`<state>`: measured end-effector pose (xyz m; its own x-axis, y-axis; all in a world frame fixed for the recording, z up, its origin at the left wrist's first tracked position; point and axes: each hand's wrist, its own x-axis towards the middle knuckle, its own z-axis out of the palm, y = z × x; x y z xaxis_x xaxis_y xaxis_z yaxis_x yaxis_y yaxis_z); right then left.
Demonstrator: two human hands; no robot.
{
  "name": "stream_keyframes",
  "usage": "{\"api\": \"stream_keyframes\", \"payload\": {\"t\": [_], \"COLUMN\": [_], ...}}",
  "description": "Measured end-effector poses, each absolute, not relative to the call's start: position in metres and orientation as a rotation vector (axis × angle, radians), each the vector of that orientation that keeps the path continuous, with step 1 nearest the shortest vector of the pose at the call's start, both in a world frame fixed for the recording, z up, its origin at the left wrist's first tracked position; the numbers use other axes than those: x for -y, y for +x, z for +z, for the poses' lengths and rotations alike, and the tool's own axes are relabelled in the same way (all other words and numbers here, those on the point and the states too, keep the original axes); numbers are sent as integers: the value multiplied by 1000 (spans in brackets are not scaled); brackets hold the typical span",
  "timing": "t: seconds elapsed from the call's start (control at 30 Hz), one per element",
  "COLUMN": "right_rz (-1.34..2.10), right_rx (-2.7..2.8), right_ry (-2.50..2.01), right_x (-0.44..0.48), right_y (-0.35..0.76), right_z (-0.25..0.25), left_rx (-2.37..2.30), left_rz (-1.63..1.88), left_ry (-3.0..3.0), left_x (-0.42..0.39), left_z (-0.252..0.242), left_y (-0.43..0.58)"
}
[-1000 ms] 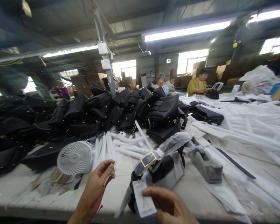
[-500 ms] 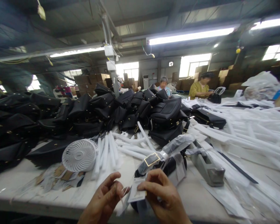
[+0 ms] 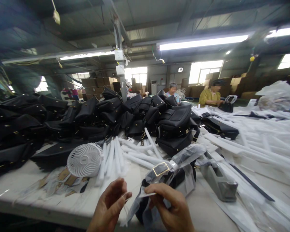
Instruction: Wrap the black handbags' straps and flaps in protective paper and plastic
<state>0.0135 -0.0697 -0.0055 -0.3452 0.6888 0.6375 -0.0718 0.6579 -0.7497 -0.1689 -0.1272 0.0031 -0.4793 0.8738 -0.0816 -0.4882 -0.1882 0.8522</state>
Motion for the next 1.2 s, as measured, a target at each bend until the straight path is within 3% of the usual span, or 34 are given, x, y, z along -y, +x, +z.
{"api": "stream_keyframes", "payload": {"t": [0.3, 0.63, 0.8, 1.2], "right_rz": [925, 957, 934, 862], "right_rx": [1697, 1680, 1716, 1792], "right_ry": [-526, -485, -469, -508], "right_x": [69, 65, 65, 67], "right_y": [11, 12, 11, 7], "right_z": [1, -4, -1, 7], "left_rx": [-1150, -1304, -1199, -1166], "left_rz": [1368, 1460, 1329, 1870], "left_ry": [758, 758, 748, 729], "left_x": [121, 128, 135, 130], "left_z": [-36, -33, -29, 14], "left_y": [-179, -193, -187, -155]}}
